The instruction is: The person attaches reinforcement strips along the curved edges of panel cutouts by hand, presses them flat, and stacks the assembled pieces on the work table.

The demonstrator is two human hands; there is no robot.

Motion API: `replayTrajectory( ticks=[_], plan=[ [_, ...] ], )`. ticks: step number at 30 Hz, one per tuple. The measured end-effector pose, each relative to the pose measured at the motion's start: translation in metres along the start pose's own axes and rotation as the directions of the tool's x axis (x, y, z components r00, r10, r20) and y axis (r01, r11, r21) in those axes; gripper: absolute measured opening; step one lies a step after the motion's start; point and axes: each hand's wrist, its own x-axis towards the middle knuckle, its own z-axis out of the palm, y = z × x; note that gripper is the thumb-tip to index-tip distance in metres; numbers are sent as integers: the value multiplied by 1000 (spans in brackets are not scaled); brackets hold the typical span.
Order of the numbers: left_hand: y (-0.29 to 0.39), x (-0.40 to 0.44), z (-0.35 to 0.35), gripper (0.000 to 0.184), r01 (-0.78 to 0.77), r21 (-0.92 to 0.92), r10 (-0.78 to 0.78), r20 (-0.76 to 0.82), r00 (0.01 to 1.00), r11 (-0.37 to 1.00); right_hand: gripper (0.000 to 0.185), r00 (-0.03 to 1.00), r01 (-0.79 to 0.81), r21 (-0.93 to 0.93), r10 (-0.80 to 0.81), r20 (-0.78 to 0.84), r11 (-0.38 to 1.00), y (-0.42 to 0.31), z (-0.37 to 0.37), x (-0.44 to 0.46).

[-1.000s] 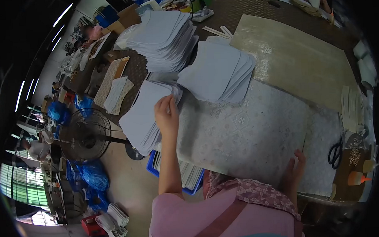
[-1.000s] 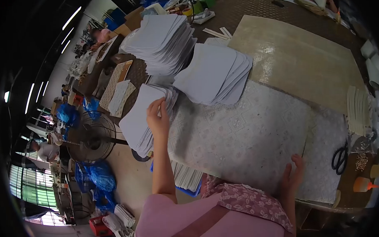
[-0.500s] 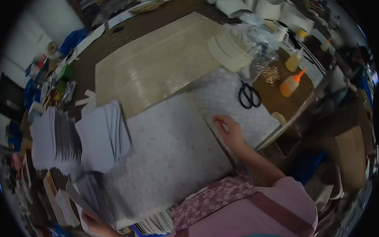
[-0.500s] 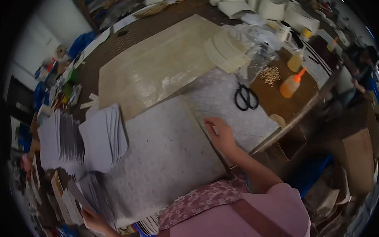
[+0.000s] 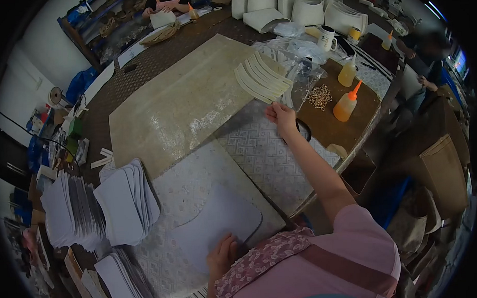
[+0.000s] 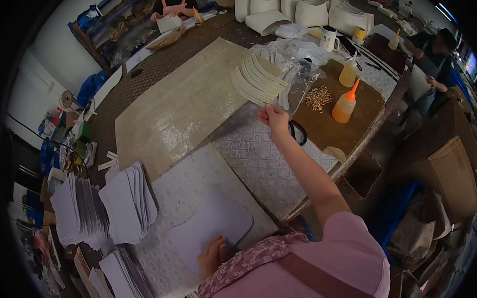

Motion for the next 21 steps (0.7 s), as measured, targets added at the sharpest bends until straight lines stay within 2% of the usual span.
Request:
replayTrajectory(
  ticks=[3,6,12,16,21],
  plan=[
    [-2,-1,-3,14,18,-6,-18,-35,999,1000,30,999,-48,63,48,12,997,3,0,7],
    [-7,-4,-2,14,-2,-10,2,-14,1000,1000,25,999,-18,131,13,40,991,5,1,13],
    [-3,-3,-5,12,16,9,-16,21,1000,1000,21,999,-12,84,9,32,996,5,8,13],
    [5,6,-17,12,43,-23,-42,64,997,999,23,996,76,-10,-75,42,997,4,16,6],
    [10,31,-45,14,40,-46,-40,15,999,998,21,959,227,-86,-208,192,970,-11,29,-32]
  ],
)
